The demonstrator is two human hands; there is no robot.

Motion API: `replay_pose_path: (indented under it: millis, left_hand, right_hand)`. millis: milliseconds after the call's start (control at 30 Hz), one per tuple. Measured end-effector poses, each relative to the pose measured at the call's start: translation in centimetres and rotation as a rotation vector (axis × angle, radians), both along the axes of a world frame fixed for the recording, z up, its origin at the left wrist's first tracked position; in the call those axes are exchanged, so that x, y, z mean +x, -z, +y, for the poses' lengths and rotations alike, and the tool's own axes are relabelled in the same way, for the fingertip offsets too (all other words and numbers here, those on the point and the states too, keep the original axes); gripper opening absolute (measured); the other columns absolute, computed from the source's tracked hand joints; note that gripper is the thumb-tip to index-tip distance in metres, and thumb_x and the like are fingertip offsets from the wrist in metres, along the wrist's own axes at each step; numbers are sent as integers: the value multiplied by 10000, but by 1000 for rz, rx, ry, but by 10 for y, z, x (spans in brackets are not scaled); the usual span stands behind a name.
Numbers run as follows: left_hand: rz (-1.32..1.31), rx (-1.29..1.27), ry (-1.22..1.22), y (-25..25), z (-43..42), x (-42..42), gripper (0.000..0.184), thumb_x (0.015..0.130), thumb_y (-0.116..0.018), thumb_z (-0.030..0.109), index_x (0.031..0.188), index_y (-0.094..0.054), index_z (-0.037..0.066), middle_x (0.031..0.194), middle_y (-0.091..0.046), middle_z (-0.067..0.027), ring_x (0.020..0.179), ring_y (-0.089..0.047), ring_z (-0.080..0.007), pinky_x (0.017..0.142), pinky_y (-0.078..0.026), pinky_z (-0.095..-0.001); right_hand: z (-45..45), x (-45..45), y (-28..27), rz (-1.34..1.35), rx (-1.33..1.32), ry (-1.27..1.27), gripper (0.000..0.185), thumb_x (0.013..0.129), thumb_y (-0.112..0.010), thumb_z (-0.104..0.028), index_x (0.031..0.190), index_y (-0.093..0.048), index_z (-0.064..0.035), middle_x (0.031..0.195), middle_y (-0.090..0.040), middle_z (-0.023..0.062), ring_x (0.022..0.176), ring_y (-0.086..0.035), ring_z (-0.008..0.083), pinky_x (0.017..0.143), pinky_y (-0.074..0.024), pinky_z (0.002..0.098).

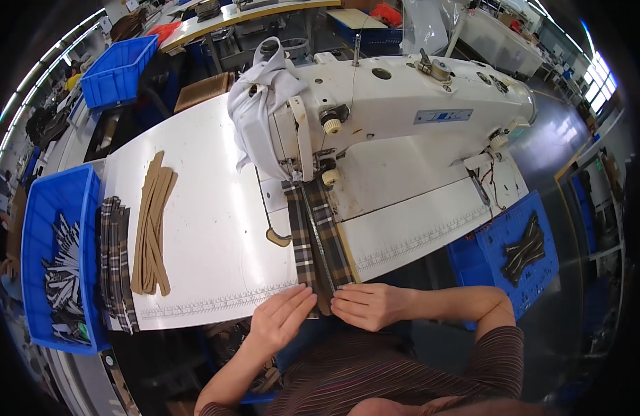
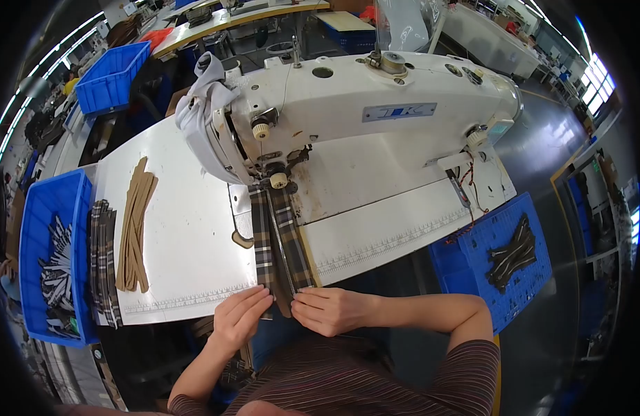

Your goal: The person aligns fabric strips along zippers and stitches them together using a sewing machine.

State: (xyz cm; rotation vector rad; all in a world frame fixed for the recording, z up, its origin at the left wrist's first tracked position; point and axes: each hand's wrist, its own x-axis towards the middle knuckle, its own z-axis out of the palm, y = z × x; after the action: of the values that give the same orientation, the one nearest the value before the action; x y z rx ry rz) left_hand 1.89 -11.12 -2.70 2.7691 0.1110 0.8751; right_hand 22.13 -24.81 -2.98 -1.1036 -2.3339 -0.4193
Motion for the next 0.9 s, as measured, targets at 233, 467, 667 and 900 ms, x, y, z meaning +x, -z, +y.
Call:
replay_pose_path:
  millis: [233, 467, 667, 900]
  left_hand:
    - [7, 38, 152, -4, -7, 17, 199, 678, -697, 38, 876, -691, 24, 911, -691, -60, 865, -676, -214, 731, -566, -310]
    - [-47, -3, 82, -16, 67, 71, 220, 738, -726, 130, 925, -693, 18, 1008, -691, -113, 980, -664, -262, 790, -558, -348]
    - [49, 10, 61, -7, 114, 93, 279, 736, -729, 149, 982, -671, 30, 1036, -670, -100, 950, -650, -256, 822, -540, -346]
    - [10, 7, 41, -5, 119, 98, 240, 723, -737, 133, 941, -673, 56, 919, -677, -65, 708, -649, -202, 645, -519, -310]
  right_hand:
    - [-2, 0, 3, 101, 19, 36, 127, 757, -666, -93, 858, -688, -20, 968, -666, 89, 938, -650, 215, 844, -563, 322]
    - [3, 4, -2, 30, -6, -52, 194, 728, -629, -83, 888, -666, 20, 965, -662, 112, 916, -654, 226, 832, -565, 312]
    - [12, 13, -10, -37, -101, -71, 139, 763, -633, -106, 858, -681, -17, 984, -674, 108, 917, -670, 224, 840, -560, 306]
    - [34, 28, -7, 41, -151, -126, 204, 745, -613, -119, 886, -669, 17, 956, -666, 133, 900, -663, 233, 810, -560, 310]
